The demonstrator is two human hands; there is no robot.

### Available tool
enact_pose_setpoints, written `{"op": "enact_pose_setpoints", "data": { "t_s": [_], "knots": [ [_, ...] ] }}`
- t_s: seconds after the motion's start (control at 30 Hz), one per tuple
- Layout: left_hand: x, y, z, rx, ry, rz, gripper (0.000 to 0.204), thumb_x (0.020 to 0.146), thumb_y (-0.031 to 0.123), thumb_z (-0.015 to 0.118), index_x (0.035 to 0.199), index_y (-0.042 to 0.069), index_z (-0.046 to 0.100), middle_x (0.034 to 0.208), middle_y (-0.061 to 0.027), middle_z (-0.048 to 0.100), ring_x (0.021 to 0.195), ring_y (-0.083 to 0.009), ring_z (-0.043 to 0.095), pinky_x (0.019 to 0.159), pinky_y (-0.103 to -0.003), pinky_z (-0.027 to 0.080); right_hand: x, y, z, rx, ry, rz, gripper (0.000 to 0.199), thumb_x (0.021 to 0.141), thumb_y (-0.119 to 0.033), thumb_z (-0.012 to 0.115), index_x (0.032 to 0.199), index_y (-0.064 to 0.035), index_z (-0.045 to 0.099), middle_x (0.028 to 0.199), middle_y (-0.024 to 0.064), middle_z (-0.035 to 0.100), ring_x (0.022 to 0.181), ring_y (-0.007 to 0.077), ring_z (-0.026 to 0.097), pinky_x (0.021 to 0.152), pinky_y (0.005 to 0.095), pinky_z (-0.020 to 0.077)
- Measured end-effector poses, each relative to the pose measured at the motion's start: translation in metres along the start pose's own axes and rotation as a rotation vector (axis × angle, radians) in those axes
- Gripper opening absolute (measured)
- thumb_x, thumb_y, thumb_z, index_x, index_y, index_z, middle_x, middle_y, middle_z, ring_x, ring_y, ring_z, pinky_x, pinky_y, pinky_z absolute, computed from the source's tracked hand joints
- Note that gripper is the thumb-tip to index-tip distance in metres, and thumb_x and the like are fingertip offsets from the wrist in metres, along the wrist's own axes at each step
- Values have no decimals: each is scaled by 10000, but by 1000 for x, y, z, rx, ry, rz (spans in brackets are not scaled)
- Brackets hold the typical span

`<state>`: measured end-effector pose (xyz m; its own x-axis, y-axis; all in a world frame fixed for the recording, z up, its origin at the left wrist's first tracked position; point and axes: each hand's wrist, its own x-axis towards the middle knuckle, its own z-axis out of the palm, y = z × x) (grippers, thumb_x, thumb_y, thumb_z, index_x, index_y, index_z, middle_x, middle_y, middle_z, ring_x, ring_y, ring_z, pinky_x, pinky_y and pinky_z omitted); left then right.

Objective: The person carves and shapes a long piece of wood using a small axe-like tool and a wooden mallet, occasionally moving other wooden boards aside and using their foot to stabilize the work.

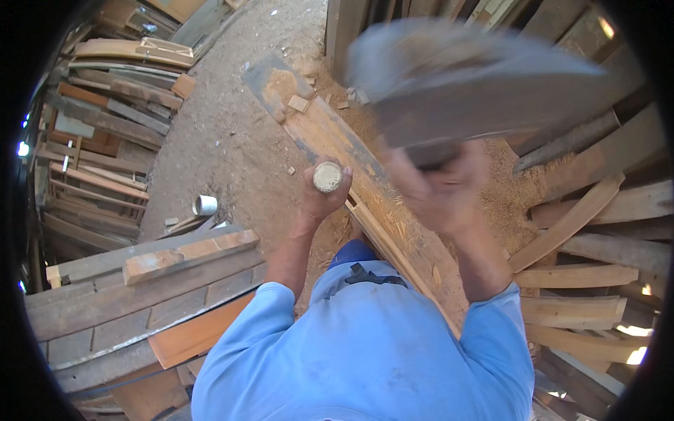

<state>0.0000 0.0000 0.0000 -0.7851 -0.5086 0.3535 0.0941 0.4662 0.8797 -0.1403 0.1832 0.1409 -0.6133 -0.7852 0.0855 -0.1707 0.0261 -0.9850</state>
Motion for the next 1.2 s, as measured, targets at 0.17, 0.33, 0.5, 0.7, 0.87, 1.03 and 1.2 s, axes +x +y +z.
{"op": "enact_pose_setpoints", "data": {
  "t_s": [0.17,0.33,0.5,0.7,0.87,1.03,1.2],
  "knots": [
    [20,6,-19,51,-50,53,191,837,54,741,1005,-12,678,848,-130,729,775,-157,703,691,-334,552,15,24,11,-754,-109,-136,289,761,-197,752,928,-4,617,759,222,650,710,393,637,626,397,514],
    [24,-35,-30,94,288,-161,124,874,104,722,867,30,622,737,-44,672,641,-127,649,561,-286,495,-32,28,9,-161,-90,189,337,799,-211,753,1011,22,633,725,70,634,650,190,605,621,337,482],
    [71,-43,-51,-152,295,-416,159,890,59,705,853,66,551,727,-35,613,595,-105,601,536,-273,484,-80,97,32,73,22,229,360,848,-240,752,1022,52,632,747,6,565,653,77,500,570,283,440],
    [43,82,3,-82,2,55,140,823,76,772,863,69,638,802,-30,649,740,-174,655,654,-331,515,-104,126,7,374,86,415,338,871,-293,759,961,11,642,752,40,636,570,108,586,506,260,481],
    [-15,104,95,95,-377,684,147,701,161,762,839,158,710,1225,-105,617,1129,-312,547,913,-476,425,-113,214,-9,517,107,249,388,868,-345,781,950,8,641,825,85,692,652,146,651,595,268,552],
    [-82,82,120,193,-701,569,344,794,189,735,1131,204,668,1486,-215,379,1344,-409,392,1044,-531,344,-105,170,-33,761,-24,722,215,836,-171,736,924,9,656,902,103,713,774,142,682,660,296,573],
    [-76,49,98,323,-1107,220,647,840,221,735,1441,243,497,1598,-276,215,1456,-501,240,1183,-595,195,-115,251,-65,-389,-142,752,277,746,-128,742,964,25,666,917,203,719,816,316,716,700,411,558]
  ]
}}
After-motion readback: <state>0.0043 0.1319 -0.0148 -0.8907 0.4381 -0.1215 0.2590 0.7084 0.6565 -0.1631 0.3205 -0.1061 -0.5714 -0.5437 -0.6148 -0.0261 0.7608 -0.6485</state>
